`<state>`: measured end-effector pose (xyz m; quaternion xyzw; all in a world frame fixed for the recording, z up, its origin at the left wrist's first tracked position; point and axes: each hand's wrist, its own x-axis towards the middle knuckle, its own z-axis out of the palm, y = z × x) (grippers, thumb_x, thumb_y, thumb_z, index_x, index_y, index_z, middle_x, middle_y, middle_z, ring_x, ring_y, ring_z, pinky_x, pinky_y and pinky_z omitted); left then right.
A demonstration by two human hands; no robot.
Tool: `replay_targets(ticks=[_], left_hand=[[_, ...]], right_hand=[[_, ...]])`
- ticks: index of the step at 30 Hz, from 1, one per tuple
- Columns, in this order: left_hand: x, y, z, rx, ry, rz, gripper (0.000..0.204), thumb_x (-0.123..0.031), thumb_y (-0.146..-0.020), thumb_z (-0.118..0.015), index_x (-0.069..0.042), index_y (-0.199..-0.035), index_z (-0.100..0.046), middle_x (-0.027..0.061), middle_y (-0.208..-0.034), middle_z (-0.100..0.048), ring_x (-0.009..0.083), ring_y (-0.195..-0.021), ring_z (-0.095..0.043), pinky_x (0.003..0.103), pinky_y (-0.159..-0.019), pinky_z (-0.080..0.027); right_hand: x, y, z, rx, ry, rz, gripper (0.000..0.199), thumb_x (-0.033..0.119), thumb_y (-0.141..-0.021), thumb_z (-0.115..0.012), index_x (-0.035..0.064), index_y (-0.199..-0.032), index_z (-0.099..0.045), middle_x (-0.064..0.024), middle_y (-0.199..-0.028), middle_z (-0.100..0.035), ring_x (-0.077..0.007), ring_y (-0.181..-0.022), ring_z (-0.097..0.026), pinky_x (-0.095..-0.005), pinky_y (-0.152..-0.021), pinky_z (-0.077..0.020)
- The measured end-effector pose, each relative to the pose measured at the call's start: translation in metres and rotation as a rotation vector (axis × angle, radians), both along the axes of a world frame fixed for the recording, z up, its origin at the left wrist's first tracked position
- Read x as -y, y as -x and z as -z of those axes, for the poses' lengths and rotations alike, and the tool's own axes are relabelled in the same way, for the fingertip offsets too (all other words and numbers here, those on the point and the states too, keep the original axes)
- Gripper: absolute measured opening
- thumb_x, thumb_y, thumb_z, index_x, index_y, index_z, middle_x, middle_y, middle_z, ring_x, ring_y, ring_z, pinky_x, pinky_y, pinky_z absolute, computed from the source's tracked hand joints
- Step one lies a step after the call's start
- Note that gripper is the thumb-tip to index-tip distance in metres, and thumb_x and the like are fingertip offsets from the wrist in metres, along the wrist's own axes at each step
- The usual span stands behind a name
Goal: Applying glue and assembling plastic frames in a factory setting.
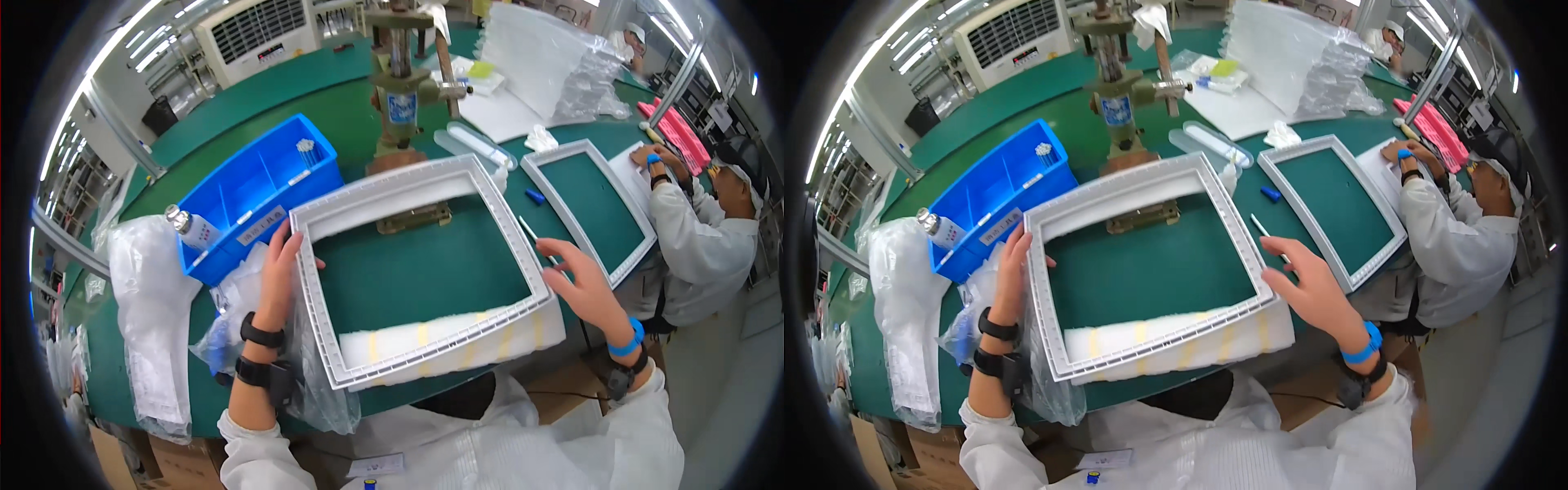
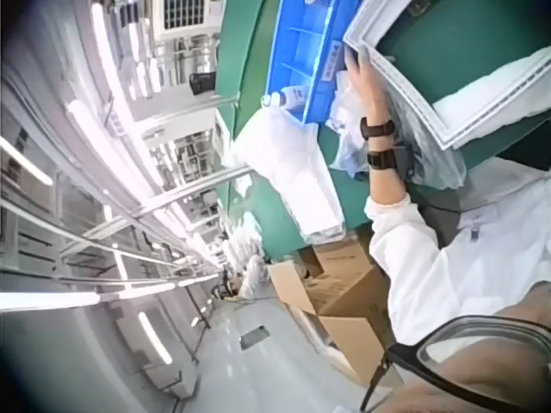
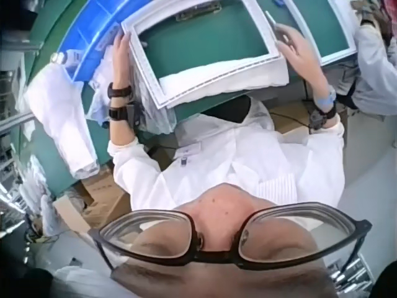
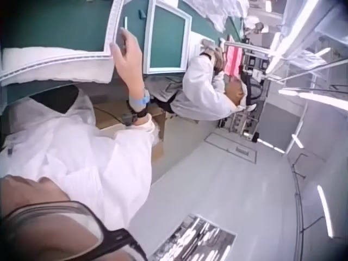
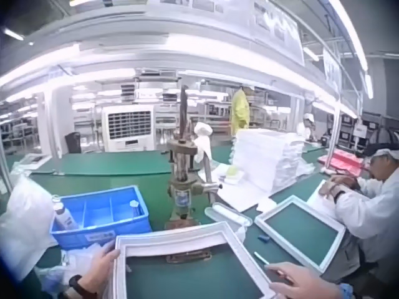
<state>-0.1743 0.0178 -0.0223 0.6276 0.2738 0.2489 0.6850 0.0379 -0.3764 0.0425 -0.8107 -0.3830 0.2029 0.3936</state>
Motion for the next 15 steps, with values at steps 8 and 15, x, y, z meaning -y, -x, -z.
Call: replay_targets(ticks=[8,15], left_hand=[[0.01,-0.01,0.002,0.072,-0.035,-0.056,0.047,-0.021,-0.098,-0.052,-0.004,-0.142,-0.044,0.0033,-0.079,-0.061,0.0094,-0.063,-0.059,0.021,-0.054,-0.046],[0.014,-0.007,-0.003,0.085,-0.063,-0.062,0.044,-0.023,-0.1,-0.05,-0.005,-0.14,-0.047,0.0007,-0.072,-0.059,0.0064,-0.06,-0.057,0.02,-0.051,-0.042]], right_hand=[[0.048,0.041,0.023,0.164,0.061,-0.209,0.111,0.028,-0.064,-0.088,0.0017,-0.15,-0.024,-0.0174,-0.149,-0.035,-0.0341,-0.138,-0.033,-0.0411,-0.113,-0.0288],[0.023,0.003,0.042,0.131,-0.047,-0.265,0.117,0.021,-0.065,-0.088,0.0045,-0.154,-0.014,-0.0188,-0.148,-0.041,-0.033,-0.131,-0.046,-0.0367,-0.109,-0.0353]])
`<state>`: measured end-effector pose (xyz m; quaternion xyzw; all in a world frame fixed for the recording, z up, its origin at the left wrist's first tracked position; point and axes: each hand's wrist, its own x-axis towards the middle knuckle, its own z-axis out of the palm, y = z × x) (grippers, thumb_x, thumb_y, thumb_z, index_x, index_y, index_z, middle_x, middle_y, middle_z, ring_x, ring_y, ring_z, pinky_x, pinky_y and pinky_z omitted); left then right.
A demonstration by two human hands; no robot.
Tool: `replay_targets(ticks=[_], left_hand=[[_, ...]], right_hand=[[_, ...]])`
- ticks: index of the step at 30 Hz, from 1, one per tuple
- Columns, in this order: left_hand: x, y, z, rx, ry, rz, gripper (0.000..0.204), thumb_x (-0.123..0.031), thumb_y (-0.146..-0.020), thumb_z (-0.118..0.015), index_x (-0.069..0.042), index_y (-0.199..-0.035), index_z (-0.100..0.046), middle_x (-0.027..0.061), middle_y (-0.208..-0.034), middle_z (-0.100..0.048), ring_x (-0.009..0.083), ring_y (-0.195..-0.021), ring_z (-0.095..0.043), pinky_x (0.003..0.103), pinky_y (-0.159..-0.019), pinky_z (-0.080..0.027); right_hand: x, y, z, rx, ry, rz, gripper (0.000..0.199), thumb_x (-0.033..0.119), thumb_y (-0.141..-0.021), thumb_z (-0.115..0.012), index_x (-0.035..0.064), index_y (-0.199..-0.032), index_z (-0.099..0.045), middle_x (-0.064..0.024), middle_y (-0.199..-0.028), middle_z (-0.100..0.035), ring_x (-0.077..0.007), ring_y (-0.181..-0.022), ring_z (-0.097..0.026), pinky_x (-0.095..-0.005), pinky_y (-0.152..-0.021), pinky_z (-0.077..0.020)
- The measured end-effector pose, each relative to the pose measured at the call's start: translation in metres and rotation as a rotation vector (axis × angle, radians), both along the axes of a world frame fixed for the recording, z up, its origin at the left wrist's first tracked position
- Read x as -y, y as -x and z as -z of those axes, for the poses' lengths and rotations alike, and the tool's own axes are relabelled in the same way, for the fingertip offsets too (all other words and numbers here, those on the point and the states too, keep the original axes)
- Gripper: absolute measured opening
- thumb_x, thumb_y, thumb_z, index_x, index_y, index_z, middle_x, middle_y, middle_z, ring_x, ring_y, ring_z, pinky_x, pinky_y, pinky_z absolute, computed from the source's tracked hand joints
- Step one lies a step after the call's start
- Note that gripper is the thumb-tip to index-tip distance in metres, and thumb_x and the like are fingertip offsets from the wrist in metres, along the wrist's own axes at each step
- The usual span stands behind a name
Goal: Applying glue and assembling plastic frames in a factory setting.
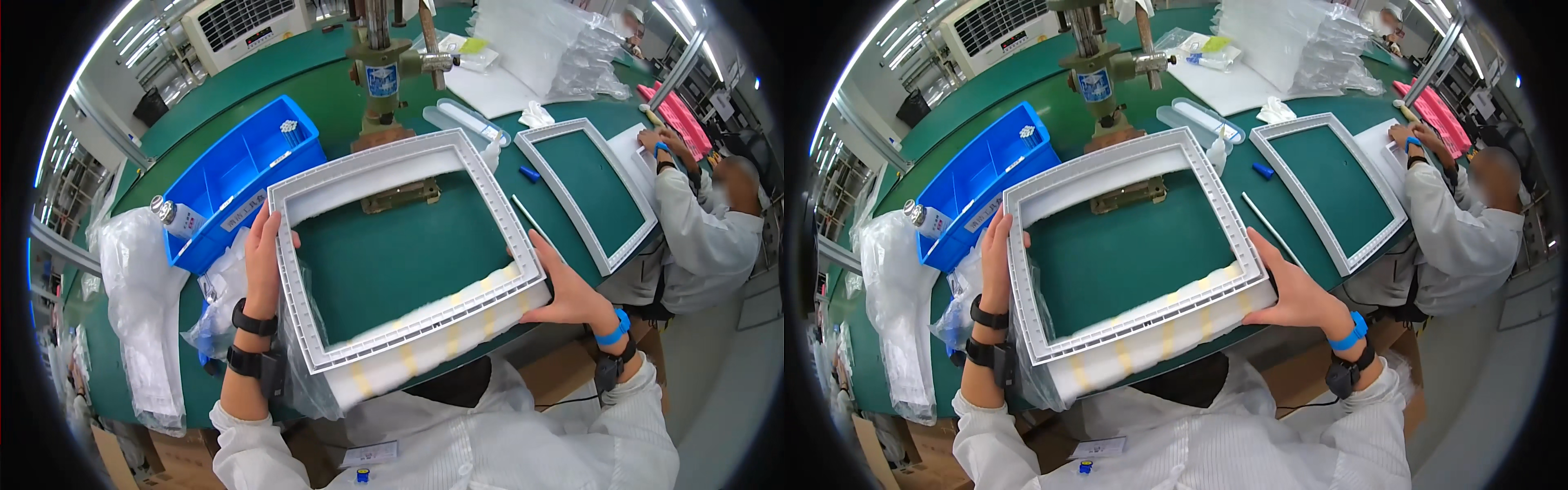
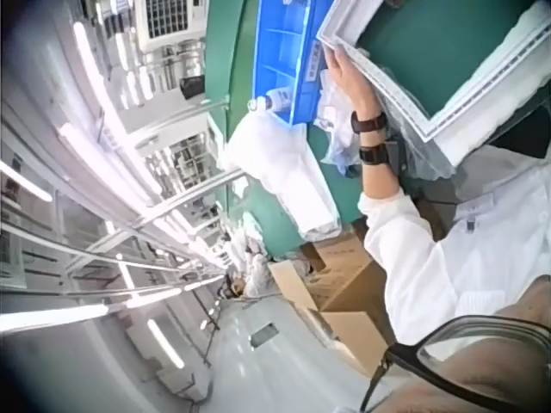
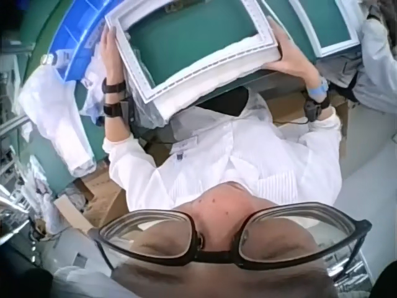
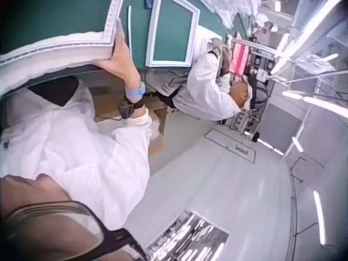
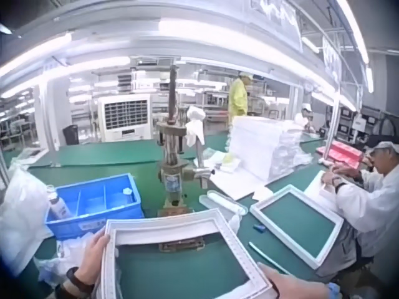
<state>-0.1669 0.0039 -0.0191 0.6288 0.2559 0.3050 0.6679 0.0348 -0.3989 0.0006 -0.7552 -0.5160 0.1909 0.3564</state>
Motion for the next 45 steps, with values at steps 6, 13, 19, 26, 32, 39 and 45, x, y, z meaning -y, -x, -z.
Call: replay_targets(ticks=[6,13,19,26,32,39,45], left_hand=[[-0.003,0.004,0.008,-0.006,-0.023,-0.009,0.045,-0.022,-0.1,-0.049,-0.003,-0.141,-0.046,0.0005,-0.077,-0.06,0.0073,-0.061,-0.057,0.02,-0.054,-0.043],[-0.006,-0.001,0.009,0.013,0.005,-0.028,0.046,-0.02,-0.1,-0.048,-0.003,-0.143,-0.044,0.0003,-0.082,-0.061,0.0078,-0.062,-0.057,0.021,-0.055,-0.044],[-0.01,0.0,0.013,0.018,-0.014,0.006,0.046,-0.02,-0.1,-0.048,-0.002,-0.142,-0.044,0.0023,-0.086,-0.062,0.0086,-0.062,-0.057,0.021,-0.055,-0.045],[-0.009,0.007,0.019,0.013,-0.016,0.054,0.049,-0.02,-0.1,-0.048,-0.001,-0.144,-0.04,0.0071,-0.102,-0.065,0.0108,-0.065,-0.061,0.023,-0.058,-0.048],[-0.002,-0.003,0.015,0.089,-0.047,0.039,0.045,-0.023,-0.1,-0.048,-0.002,-0.141,-0.045,0.006,-0.101,-0.067,0.0107,-0.066,-0.063,0.021,-0.055,-0.046],[0.0,-0.009,0.012,0.078,-0.057,0.092,0.049,-0.02,-0.1,-0.047,-0.002,-0.145,-0.039,0.0093,-0.107,-0.067,0.0148,-0.068,-0.065,0.025,-0.062,-0.051],[-0.028,-0.001,0.045,0.072,0.042,-0.132,0.043,-0.025,-0.101,-0.047,0.002,-0.135,-0.049,0.0105,-0.101,-0.066,0.0151,-0.075,-0.065,0.025,-0.067,-0.051]], right_hand=[[-0.021,-0.011,0.004,-0.168,0.006,-0.056,0.123,0.024,-0.065,-0.09,0.0016,-0.154,-0.008,-0.0147,-0.146,-0.044,-0.0279,-0.138,-0.037,-0.0372,-0.116,-0.0222],[-0.013,-0.069,-0.019,-0.477,-0.08,0.127,0.07,0.02,-0.079,-0.076,0.0057,-0.14,-0.045,-0.0132,-0.127,-0.06,-0.0235,-0.113,-0.059,-0.0352,-0.093,-0.0476],[-0.092,-0.103,-0.007,0.205,-0.164,0.393,0.055,0.02,-0.078,-0.075,0.0017,-0.127,-0.056,-0.0178,-0.112,-0.065,-0.0229,-0.086,-0.067,-0.0339,-0.078,-0.053],[-0.126,-0.127,0.03,0.335,-0.083,0.498,0.035,0.032,-0.076,-0.074,0.0023,-0.093,-0.068,-0.0153,-0.086,-0.071,-0.035,-0.079,-0.067,-0.0405,-0.07,-0.0528],[-0.105,-0.128,0.022,0.374,-0.103,0.637,0.035,0.034,-0.076,-0.074,0.0034,-0.091,-0.067,-0.0147,-0.081,-0.069,-0.0332,-0.074,-0.067,-0.0411,-0.066,-0.0532],[-0.083,-0.125,0.021,0.453,-0.1,0.647,0.043,0.032,-0.078,-0.075,0.0049,-0.11,-0.063,-0.0104,-0.095,-0.069,-0.0271,-0.078,-0.067,-0.0363,-0.069,-0.0529],[-0.048,-0.033,-0.024,0.31,-0.393,0.431,0.036,0.02,-0.08,-0.074,0.0059,-0.111,-0.063,-0.0073,-0.091,-0.067,-0.0223,-0.068,-0.061,-0.0334,-0.064,-0.0489]])
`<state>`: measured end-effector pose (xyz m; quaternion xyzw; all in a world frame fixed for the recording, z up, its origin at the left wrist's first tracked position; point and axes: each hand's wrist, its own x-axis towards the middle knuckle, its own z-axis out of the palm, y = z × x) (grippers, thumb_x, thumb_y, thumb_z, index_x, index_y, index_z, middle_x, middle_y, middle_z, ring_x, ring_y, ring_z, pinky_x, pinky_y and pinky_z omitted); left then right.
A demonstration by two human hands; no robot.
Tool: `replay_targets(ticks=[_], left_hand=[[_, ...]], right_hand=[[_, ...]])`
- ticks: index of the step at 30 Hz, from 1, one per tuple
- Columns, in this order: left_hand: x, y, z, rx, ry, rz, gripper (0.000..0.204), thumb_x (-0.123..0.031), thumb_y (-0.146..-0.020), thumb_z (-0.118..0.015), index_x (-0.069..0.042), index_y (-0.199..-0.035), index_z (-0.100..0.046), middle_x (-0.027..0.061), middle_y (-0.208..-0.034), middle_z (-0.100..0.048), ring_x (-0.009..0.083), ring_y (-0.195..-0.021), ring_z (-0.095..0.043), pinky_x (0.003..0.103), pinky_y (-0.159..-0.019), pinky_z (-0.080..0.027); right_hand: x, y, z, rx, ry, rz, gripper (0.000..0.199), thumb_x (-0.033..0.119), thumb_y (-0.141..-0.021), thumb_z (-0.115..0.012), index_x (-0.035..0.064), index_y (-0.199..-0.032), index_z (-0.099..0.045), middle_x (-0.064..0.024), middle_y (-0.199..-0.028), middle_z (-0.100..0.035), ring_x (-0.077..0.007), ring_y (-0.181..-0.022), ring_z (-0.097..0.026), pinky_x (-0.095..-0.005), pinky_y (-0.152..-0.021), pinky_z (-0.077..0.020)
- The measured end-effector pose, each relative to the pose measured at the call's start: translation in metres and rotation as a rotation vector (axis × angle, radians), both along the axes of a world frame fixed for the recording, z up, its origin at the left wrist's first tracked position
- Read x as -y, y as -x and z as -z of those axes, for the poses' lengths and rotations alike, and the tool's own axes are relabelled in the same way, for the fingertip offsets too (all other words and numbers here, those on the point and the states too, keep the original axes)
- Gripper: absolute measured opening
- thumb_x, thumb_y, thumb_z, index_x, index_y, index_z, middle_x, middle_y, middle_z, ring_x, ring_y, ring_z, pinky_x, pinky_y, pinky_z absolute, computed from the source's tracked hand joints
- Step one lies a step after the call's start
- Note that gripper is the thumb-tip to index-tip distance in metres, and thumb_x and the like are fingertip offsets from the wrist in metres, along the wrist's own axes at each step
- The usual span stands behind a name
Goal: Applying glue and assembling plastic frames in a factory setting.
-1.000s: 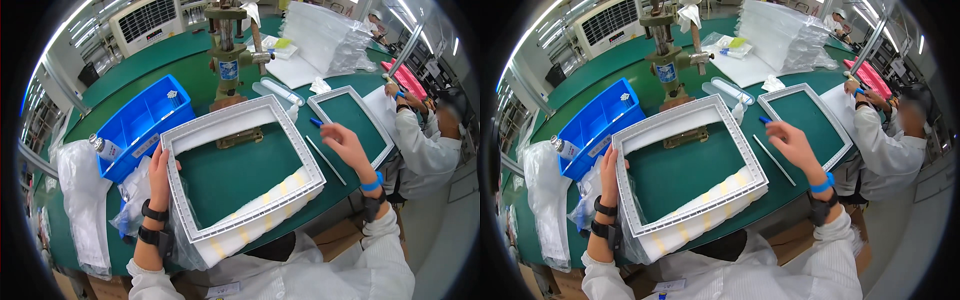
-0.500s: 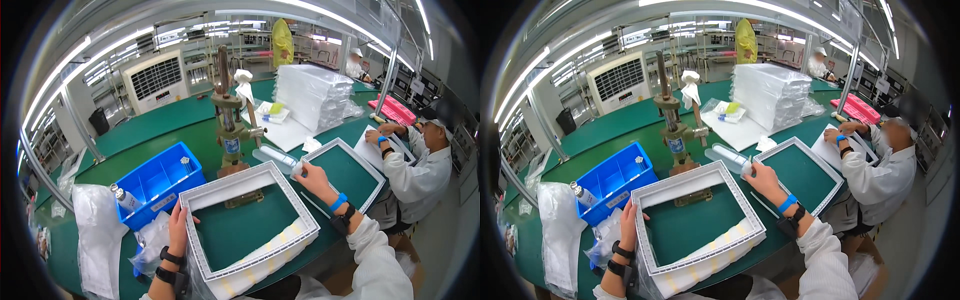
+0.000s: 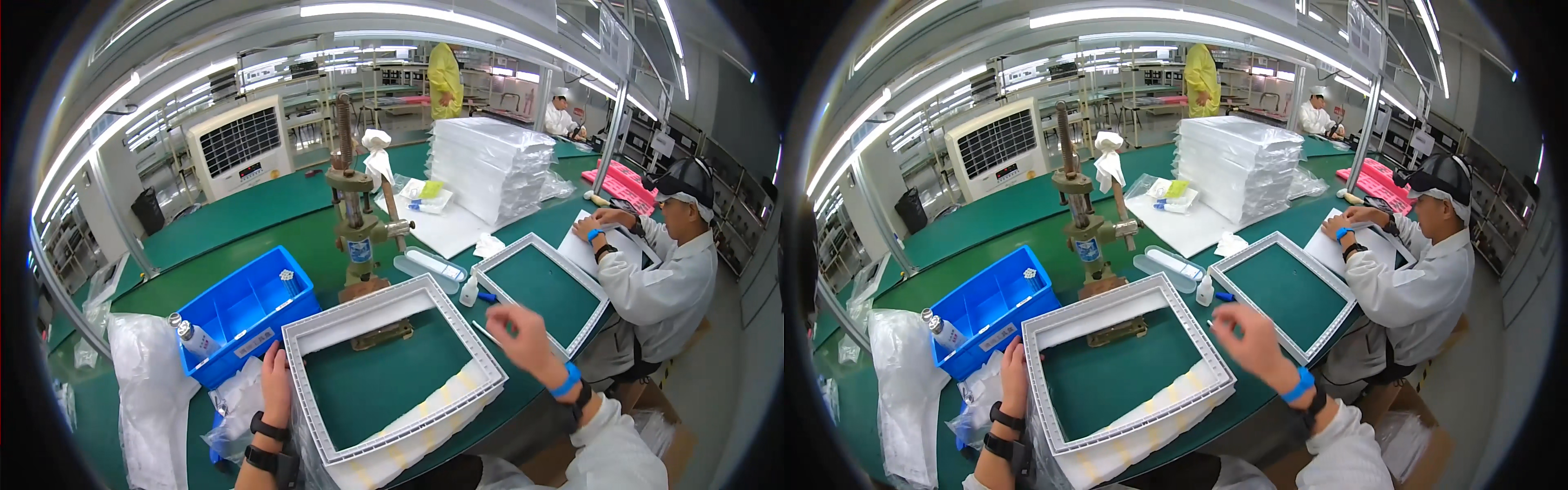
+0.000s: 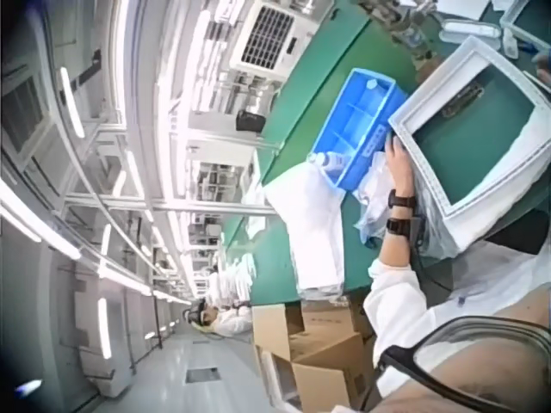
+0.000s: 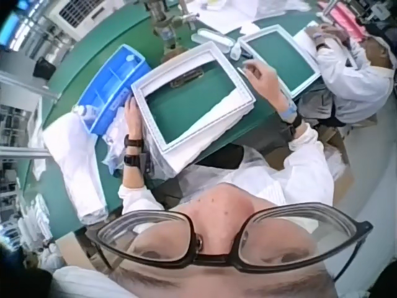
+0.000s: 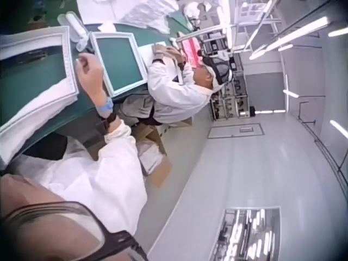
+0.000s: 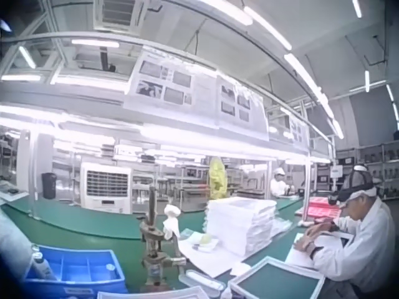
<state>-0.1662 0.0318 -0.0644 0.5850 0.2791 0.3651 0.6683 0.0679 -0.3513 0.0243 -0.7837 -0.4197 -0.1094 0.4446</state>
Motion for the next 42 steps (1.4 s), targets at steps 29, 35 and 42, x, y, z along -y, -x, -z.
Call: replay_targets(ticks=[29,35,42], left_hand=[[-0.016,-0.018,-0.027,-0.07,-0.043,0.003,0.052,-0.041,-0.098,-0.046,0.007,-0.116,-0.06,0.0172,-0.091,-0.071,0.0216,-0.087,-0.065,0.031,-0.095,-0.039],[-0.05,0.009,-0.021,-0.016,0.181,-0.17,0.067,-0.056,-0.096,-0.044,0.007,-0.089,-0.068,0.0199,-0.089,-0.072,0.024,-0.083,-0.066,0.031,-0.092,-0.041],[-0.046,0.006,-0.033,0.023,-0.008,-0.357,0.054,-0.041,-0.095,-0.052,0.007,-0.076,-0.07,0.0182,-0.081,-0.073,0.0223,-0.081,-0.067,0.029,-0.085,-0.047]], right_hand=[[0.014,0.086,0.014,0.377,0.283,-0.268,0.021,0.016,-0.069,-0.08,0.0142,-0.087,-0.069,0.0021,-0.089,-0.068,-0.0186,-0.094,-0.063,-0.0453,-0.097,-0.0384],[0.01,0.088,0.019,0.365,0.254,-0.248,0.022,0.015,-0.068,-0.079,0.0134,-0.086,-0.069,0.001,-0.089,-0.068,-0.0204,-0.092,-0.063,-0.0459,-0.096,-0.038],[0.014,0.086,0.019,0.364,0.253,-0.228,0.019,0.018,-0.07,-0.077,0.0131,-0.086,-0.069,0.0002,-0.088,-0.067,-0.0209,-0.091,-0.062,-0.0458,-0.098,-0.0366]])
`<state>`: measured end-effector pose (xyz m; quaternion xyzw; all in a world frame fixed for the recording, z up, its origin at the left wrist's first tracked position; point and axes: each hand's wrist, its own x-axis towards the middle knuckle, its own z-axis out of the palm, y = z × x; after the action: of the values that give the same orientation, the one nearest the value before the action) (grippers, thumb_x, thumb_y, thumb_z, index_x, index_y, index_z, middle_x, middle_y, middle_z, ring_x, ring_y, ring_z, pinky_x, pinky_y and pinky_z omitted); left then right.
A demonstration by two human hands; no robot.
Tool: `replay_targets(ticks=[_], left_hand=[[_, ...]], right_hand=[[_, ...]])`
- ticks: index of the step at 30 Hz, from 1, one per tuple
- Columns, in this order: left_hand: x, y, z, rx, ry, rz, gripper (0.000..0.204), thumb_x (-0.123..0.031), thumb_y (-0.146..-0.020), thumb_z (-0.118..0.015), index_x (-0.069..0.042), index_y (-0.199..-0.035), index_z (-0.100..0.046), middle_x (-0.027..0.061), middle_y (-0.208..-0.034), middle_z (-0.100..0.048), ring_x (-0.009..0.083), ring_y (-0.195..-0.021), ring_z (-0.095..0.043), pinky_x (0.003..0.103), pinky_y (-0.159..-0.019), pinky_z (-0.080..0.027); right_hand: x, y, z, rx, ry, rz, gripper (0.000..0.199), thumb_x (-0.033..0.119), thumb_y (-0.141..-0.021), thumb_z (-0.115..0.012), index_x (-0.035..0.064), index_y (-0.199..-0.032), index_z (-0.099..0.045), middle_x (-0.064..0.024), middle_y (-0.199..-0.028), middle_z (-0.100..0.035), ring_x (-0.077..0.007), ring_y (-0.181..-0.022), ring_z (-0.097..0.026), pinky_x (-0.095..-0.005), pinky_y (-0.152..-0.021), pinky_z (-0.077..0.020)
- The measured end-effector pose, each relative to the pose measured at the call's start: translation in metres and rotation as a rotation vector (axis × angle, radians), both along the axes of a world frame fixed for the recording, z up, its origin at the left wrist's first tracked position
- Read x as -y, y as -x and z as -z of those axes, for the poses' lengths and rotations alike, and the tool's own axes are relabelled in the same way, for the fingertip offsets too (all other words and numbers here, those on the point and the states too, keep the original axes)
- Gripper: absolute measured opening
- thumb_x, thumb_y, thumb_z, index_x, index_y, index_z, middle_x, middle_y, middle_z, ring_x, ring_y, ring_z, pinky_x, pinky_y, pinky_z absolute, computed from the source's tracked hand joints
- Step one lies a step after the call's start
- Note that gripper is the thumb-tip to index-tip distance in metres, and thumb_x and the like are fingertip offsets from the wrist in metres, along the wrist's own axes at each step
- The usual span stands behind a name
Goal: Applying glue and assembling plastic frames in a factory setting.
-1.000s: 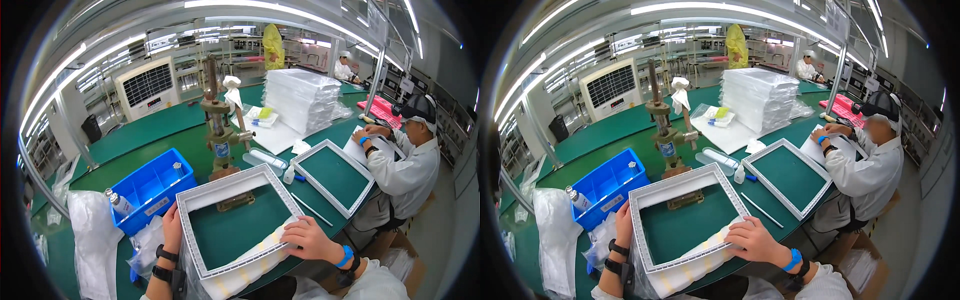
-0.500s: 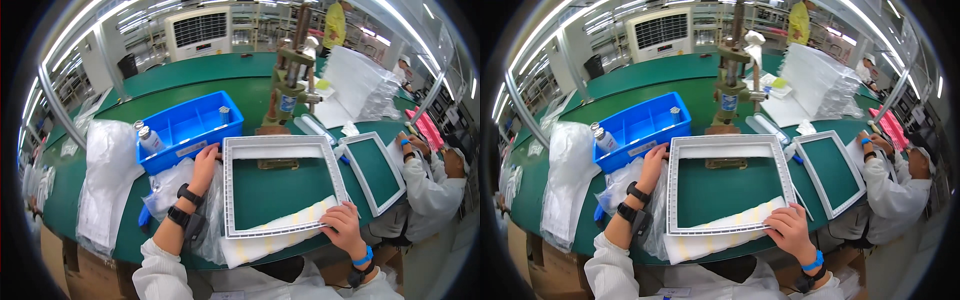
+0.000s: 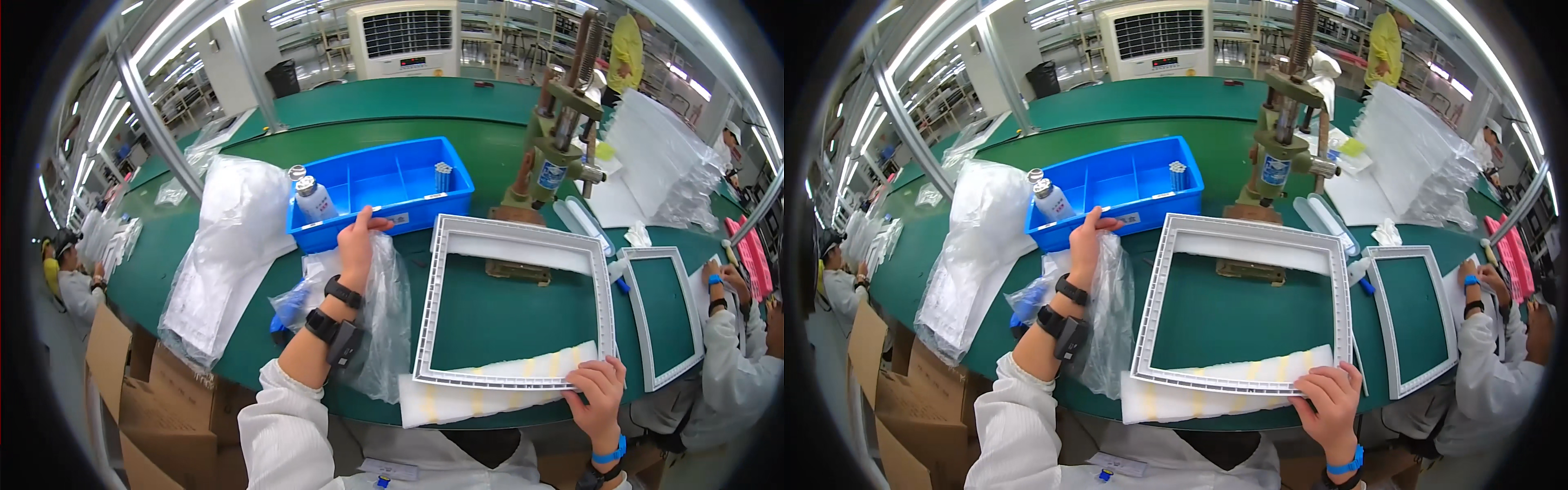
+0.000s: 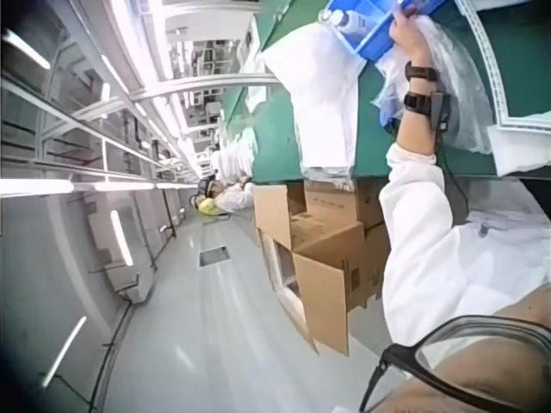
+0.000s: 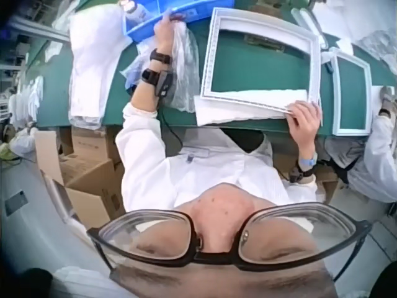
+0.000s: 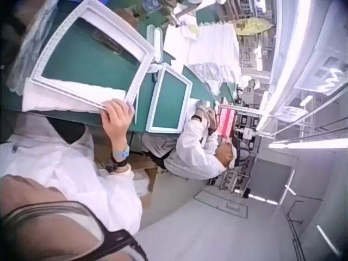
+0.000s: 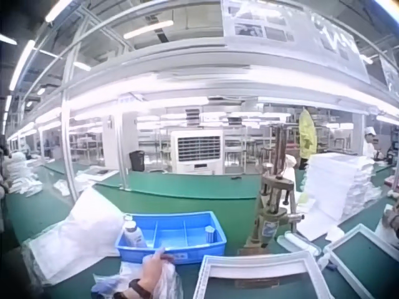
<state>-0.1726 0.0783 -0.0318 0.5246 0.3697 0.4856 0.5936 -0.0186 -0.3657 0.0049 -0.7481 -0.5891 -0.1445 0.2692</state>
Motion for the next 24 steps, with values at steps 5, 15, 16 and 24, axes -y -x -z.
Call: replay_targets(ticks=[5,15,16,24], left_hand=[[-0.011,0.005,0.004,0.004,0.026,0.021,0.042,-0.031,-0.093,-0.054,0.005,-0.079,-0.071,0.0156,-0.083,-0.073,0.0188,-0.077,-0.066,0.026,-0.08,-0.047],[-0.072,0.035,0.016,0.154,0.12,-0.096,0.035,-0.028,-0.086,-0.061,0.006,-0.082,-0.068,0.0166,-0.082,-0.072,0.0211,-0.08,-0.066,0.028,-0.081,-0.047],[-0.077,0.042,0.018,0.166,0.103,-0.094,0.034,-0.028,-0.086,-0.061,0.005,-0.08,-0.067,0.0165,-0.082,-0.072,0.0208,-0.079,-0.065,0.027,-0.081,-0.048],[-0.009,0.022,0.004,-0.122,0.252,0.371,0.051,-0.045,-0.095,-0.052,0.002,-0.08,-0.066,0.0148,-0.074,-0.069,0.0173,-0.068,-0.064,0.023,-0.071,-0.046]], right_hand=[[0.002,-0.003,0.004,-0.013,0.003,-0.001,0.019,0.016,-0.069,-0.077,0.0132,-0.086,-0.069,0.0002,-0.088,-0.067,-0.0207,-0.092,-0.062,-0.046,-0.098,-0.0361],[0.005,-0.008,0.004,-0.027,-0.016,-0.034,0.022,0.014,-0.065,-0.078,0.0123,-0.085,-0.068,0.0001,-0.089,-0.068,-0.0213,-0.091,-0.063,-0.0462,-0.096,-0.0374],[0.004,-0.008,0.003,-0.034,-0.011,-0.026,0.022,0.014,-0.065,-0.078,0.0123,-0.085,-0.068,0.0001,-0.089,-0.068,-0.0213,-0.091,-0.063,-0.0462,-0.096,-0.0374],[0.005,-0.01,0.003,-0.011,-0.009,-0.03,0.021,0.014,-0.068,-0.079,0.0124,-0.086,-0.068,0.0001,-0.09,-0.068,-0.0207,-0.092,-0.064,-0.0464,-0.096,-0.0379]])
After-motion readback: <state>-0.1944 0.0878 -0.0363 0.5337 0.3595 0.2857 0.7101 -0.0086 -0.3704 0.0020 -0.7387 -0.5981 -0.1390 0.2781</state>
